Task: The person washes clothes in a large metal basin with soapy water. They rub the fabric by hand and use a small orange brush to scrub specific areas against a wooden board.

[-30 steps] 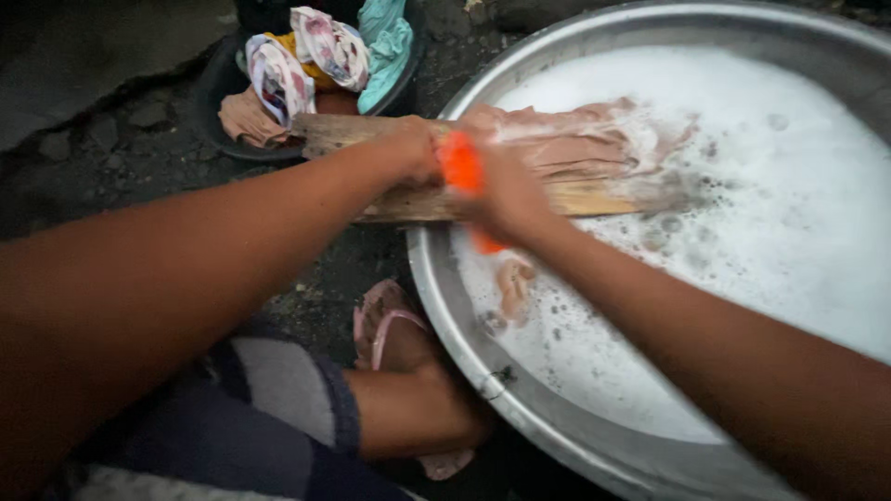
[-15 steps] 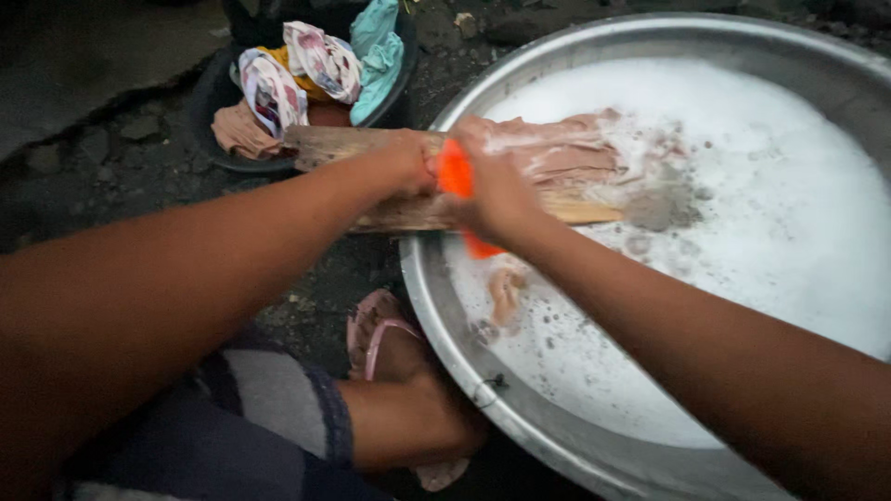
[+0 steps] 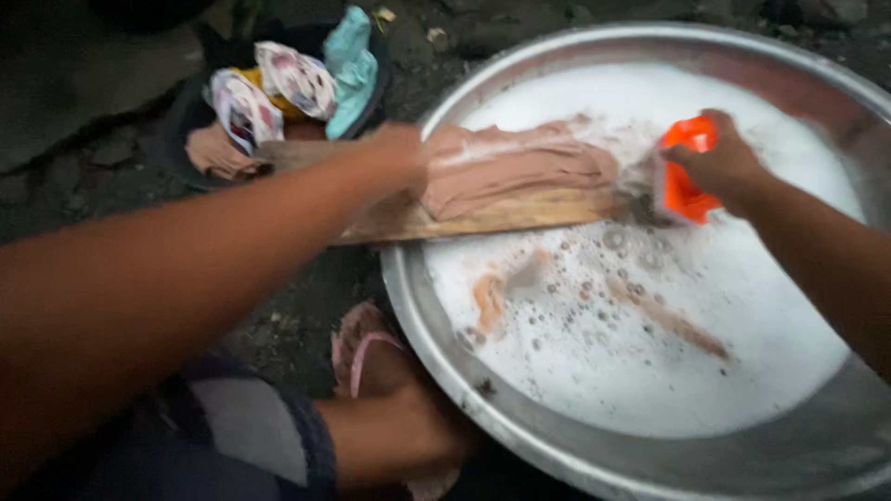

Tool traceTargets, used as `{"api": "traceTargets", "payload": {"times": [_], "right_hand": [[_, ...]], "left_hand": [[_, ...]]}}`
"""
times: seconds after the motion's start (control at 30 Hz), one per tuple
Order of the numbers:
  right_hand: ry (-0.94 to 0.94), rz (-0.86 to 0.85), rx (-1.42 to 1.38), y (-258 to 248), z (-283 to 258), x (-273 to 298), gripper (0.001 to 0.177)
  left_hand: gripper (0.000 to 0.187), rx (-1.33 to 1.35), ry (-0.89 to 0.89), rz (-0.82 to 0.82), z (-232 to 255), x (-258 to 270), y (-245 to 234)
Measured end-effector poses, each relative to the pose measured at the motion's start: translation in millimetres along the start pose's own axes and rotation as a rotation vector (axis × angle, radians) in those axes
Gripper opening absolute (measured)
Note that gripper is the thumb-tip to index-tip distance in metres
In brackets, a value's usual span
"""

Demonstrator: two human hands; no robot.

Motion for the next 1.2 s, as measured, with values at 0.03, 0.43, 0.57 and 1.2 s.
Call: {"api": "traceTargets", "payload": {"times": [0.03,0.43,0.57,1.2], "right_hand": [[0.067,0.031,0.018,-13.4,11.9,5.3,0.088],[0.357,-0.006,0.477,-32.5,81.9,21.5,0.086],[0.108,0.207,0.559,-24.5,61.9,5.8,0.099],[-0.27,0.049,-0.125,23.0,-9.0,-57.1,0.012]], "left_hand": [[0.036,0.015,0.05,0.084,10.2,1.8,-12.1],[0.047,0.375,0.289,0.565,183.6,-17.8,-38.9],[0.019,0.283,0.181,0.507,185.1,-39.5,-23.0],[0.018,0.66,0.205,0.204,60.0,42.2,-40.8]]}}
Point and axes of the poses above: each hand's wrist, its own x-axis away from the middle knuckle, its own y-axis out of the palm, z = x × y, the point moved 6 cm from there along -x, towards the middle knuckle, and after that the axes turned 11 degrees about -z, right-handed, at the moved point
